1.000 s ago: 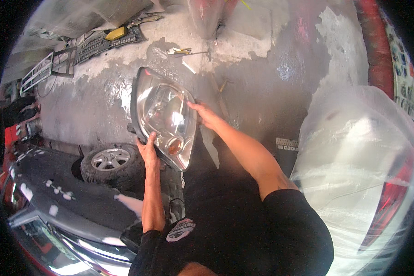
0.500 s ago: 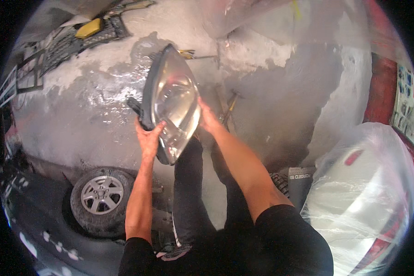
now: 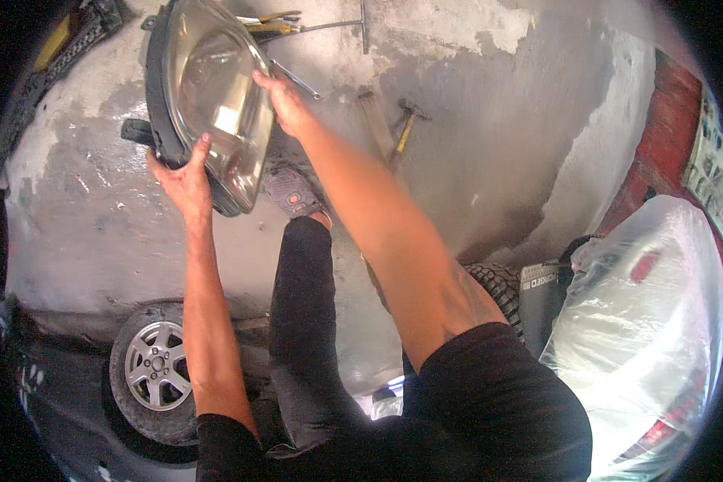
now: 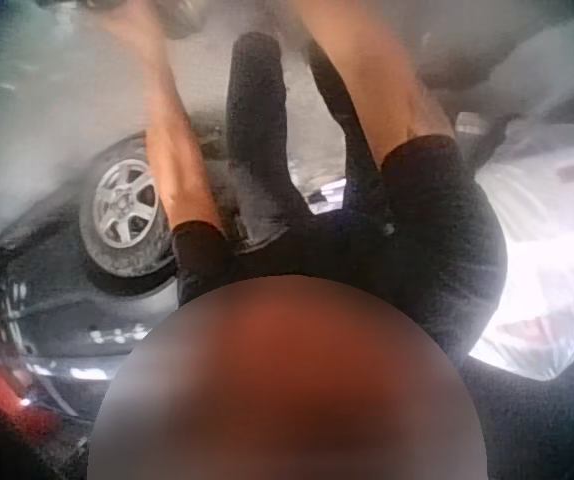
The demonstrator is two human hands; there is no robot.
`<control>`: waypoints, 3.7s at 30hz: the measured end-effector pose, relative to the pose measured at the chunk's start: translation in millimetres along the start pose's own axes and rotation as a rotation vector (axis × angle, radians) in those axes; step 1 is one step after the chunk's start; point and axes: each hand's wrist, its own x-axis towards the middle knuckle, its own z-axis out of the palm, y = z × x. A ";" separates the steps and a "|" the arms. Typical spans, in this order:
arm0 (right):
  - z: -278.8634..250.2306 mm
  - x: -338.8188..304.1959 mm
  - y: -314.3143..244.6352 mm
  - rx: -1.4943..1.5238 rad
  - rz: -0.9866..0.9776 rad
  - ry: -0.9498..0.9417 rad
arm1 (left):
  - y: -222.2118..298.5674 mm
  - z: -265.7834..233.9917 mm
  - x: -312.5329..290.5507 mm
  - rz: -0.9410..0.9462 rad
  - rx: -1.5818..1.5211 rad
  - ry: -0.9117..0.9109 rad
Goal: The person removes the front left headlight from a black car by hand, then uses a hammer and a wooden block to tap the front bumper area near the headlight opening. The headlight is placed on the floor after removal.
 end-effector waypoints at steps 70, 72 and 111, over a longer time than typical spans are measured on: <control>30.6 -596.8 -64.1 -1.730 0.429 -0.687 | 168.5 -240.3 -863.8 -0.760 -0.797 -0.493; 42.2 -610.1 -40.5 -1.756 0.421 -0.698 | 159.1 -195.0 -869.2 -0.779 -0.770 -0.149; -201.0 -141.2 307.8 -2.090 -0.681 -0.223 | -3.6 -608.2 -690.0 0.508 -0.472 1.084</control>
